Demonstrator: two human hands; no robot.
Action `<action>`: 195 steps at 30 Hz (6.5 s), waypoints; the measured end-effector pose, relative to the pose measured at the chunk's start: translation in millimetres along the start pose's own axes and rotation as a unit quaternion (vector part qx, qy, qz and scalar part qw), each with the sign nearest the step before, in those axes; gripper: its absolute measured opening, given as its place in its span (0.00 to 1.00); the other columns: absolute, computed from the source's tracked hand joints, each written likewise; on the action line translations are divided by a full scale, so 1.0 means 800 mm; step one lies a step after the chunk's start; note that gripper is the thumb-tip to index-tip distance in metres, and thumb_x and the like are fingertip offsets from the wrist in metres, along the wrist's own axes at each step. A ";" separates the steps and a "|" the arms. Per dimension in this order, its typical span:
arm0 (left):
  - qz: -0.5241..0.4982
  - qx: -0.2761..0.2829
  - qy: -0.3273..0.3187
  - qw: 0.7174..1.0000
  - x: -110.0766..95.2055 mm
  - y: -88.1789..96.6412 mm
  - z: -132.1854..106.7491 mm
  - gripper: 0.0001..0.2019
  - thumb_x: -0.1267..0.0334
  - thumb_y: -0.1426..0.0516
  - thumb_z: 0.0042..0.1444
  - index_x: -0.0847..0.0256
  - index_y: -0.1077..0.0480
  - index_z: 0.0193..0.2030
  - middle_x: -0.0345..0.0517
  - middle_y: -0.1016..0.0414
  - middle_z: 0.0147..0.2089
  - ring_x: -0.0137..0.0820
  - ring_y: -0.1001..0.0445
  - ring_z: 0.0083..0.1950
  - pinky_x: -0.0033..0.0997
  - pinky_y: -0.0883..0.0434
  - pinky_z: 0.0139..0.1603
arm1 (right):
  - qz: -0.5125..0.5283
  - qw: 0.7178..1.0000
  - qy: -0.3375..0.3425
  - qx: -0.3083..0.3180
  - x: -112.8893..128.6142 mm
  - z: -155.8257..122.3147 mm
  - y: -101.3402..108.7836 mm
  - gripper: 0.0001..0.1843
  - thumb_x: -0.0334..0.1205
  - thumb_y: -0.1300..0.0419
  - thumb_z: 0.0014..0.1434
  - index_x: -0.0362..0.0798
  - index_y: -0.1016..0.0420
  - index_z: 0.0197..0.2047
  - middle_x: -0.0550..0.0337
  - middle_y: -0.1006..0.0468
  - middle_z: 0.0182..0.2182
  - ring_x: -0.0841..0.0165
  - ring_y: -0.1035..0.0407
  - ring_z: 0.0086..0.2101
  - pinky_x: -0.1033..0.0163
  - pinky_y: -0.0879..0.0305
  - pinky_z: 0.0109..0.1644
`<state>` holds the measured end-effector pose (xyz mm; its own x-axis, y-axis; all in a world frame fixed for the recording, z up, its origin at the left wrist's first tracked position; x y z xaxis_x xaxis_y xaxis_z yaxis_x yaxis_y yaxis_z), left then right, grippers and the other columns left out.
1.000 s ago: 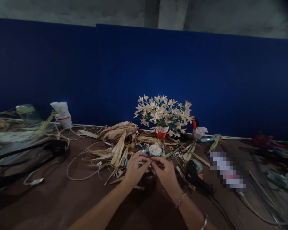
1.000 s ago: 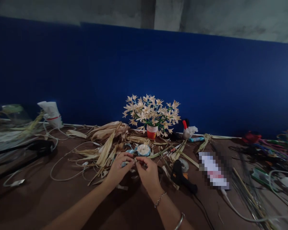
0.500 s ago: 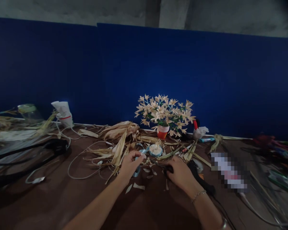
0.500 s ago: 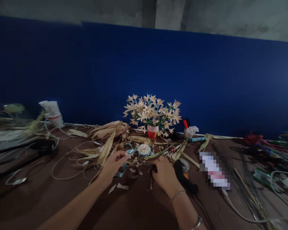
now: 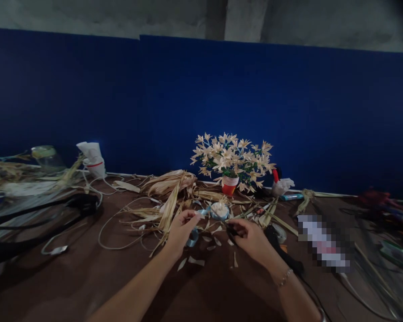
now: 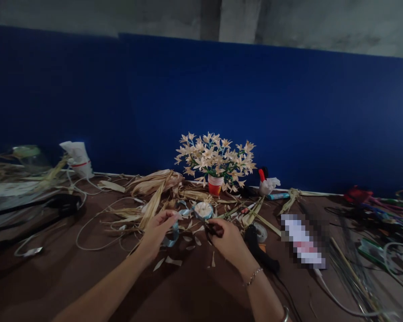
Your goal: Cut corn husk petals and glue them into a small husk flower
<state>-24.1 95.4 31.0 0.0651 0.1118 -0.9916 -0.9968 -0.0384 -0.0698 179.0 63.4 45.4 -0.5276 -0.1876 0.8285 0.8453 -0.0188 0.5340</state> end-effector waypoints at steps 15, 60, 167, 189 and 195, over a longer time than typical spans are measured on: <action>-0.236 0.073 0.097 0.964 0.016 -0.029 -0.013 0.12 0.62 0.37 0.38 0.62 0.37 0.23 0.40 0.27 0.27 0.29 0.26 0.31 0.28 0.30 0.34 | 0.361 0.917 -0.063 0.155 0.033 -0.024 -0.106 0.24 0.54 0.36 0.42 0.46 0.36 0.35 0.66 0.32 0.22 0.77 0.40 0.19 0.73 0.46 0.20; -0.256 0.139 0.176 0.940 0.019 -0.038 -0.018 0.11 0.66 0.37 0.40 0.63 0.37 0.25 0.43 0.25 0.27 0.28 0.26 0.28 0.26 0.29 0.32 | 0.286 0.947 -0.033 0.140 0.024 -0.017 -0.107 0.24 0.58 0.39 0.43 0.45 0.36 0.31 0.70 0.39 0.17 0.80 0.47 0.15 0.74 0.48 0.16; -0.254 0.110 0.185 0.943 0.039 -0.043 -0.024 0.12 0.65 0.36 0.37 0.62 0.36 0.25 0.36 0.30 0.22 0.24 0.31 0.23 0.22 0.36 0.26 | 0.310 0.942 -0.069 0.110 0.017 -0.020 -0.100 0.22 0.50 0.36 0.43 0.46 0.31 0.39 0.61 0.28 0.30 0.73 0.35 0.26 0.70 0.41 0.26; -0.257 0.099 0.170 0.946 0.037 -0.042 -0.023 0.12 0.63 0.35 0.37 0.63 0.35 0.26 0.34 0.32 0.22 0.21 0.33 0.24 0.22 0.34 0.31 | 0.309 0.944 -0.034 0.108 0.029 -0.019 -0.104 0.22 0.53 0.35 0.41 0.46 0.34 0.32 0.64 0.31 0.27 0.77 0.41 0.21 0.71 0.41 0.23; -0.255 0.099 0.190 0.943 0.032 -0.042 -0.026 0.14 0.64 0.35 0.34 0.63 0.36 0.24 0.34 0.32 0.21 0.21 0.34 0.22 0.22 0.34 0.28 | 0.311 0.944 -0.017 0.106 0.032 -0.019 -0.100 0.18 0.51 0.37 0.46 0.45 0.33 0.32 0.66 0.34 0.23 0.78 0.42 0.21 0.72 0.42 0.24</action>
<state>11.8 78.9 6.0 0.5131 -0.3001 -0.8041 -0.8178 0.1135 -0.5642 99.4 45.0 20.9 0.0589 -0.0653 0.9961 0.9585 0.2825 -0.0381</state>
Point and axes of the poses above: each hand's wrist, its own z-axis towards the middle knuckle, its own y-axis out of the back of the hand, x = y × z, the point moved 9 cm from there along z, towards the middle knuckle
